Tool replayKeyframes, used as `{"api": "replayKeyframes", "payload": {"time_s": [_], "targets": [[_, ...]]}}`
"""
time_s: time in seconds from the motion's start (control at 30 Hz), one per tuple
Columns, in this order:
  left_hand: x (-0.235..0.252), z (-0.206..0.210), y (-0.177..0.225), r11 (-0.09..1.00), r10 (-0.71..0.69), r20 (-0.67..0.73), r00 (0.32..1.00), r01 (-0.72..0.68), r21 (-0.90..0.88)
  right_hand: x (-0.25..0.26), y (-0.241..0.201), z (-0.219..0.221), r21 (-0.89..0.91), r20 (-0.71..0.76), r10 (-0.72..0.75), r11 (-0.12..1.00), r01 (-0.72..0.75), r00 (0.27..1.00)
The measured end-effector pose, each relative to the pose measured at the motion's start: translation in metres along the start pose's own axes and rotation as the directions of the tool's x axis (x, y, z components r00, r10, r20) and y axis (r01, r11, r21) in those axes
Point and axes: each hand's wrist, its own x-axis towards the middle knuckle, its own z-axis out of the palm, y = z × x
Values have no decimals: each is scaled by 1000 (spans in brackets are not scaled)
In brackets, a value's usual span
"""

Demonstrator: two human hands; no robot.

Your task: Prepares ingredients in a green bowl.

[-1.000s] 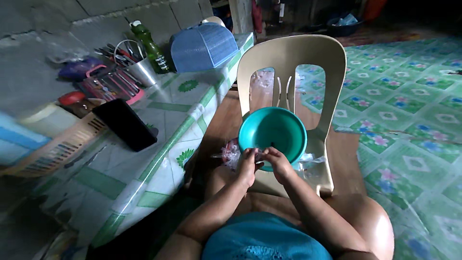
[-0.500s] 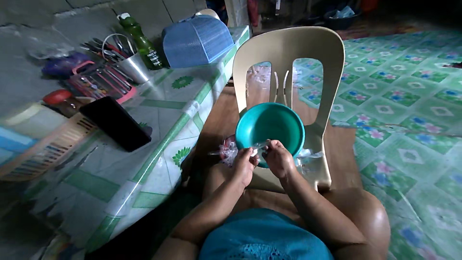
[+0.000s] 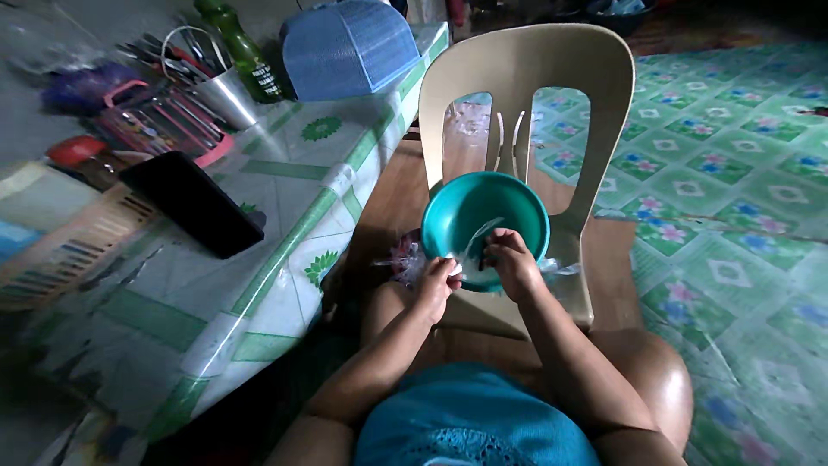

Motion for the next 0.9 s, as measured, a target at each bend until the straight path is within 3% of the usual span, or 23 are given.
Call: {"api": "replayKeyframes", "payload": {"time_s": [0.13, 0.2, 0.27, 0.33, 0.43, 0.57, 0.63, 0.73, 0.8, 0.9], "targets": [[-6, -1, 5, 980, -164, 91, 982, 173, -102, -2, -1, -3, 78, 167, 222, 968, -237, 961], [-9, -2, 6, 969, -227, 167, 959, 241, -63, -3, 3, -2, 146, 257, 235, 950, -278, 938], [-13, -1, 4, 956, -277, 181, 944, 289, -46, -5, 2, 2, 113, 195, 158, 977, -182, 968], [-14, -1, -2, 945, -291, 176, 940, 311, -101, -5, -1, 4, -122, 54, 35, 992, -28, 998], [-14, -8, -7, 960, -210, 242, 947, 246, -130, -6, -8, 0, -467, 33, -90, 879, 94, 995], [-19, -19, -4, 976, -166, 152, 974, 185, -119, -14, -25, -14, -622, -48, -262, 763, 177, 964], [-24, -26, 2, 981, -140, 152, 978, 158, -114, -15, -35, -20, -606, -133, -334, 772, 190, 933], [-25, -32, 21, 980, -49, 127, 991, 72, -186, -17, -46, -25, -556, -46, -301, 800, 226, 953], [-8, -42, 30, 955, 71, 61, 996, -50, -291, -20, -53, -32, -525, 38, -264, 815, 244, 964], [32, -59, 45, 884, 166, -109, 980, -197, -424, -26, -55, -43, -508, 5, -288, 824, 250, 958]]}}
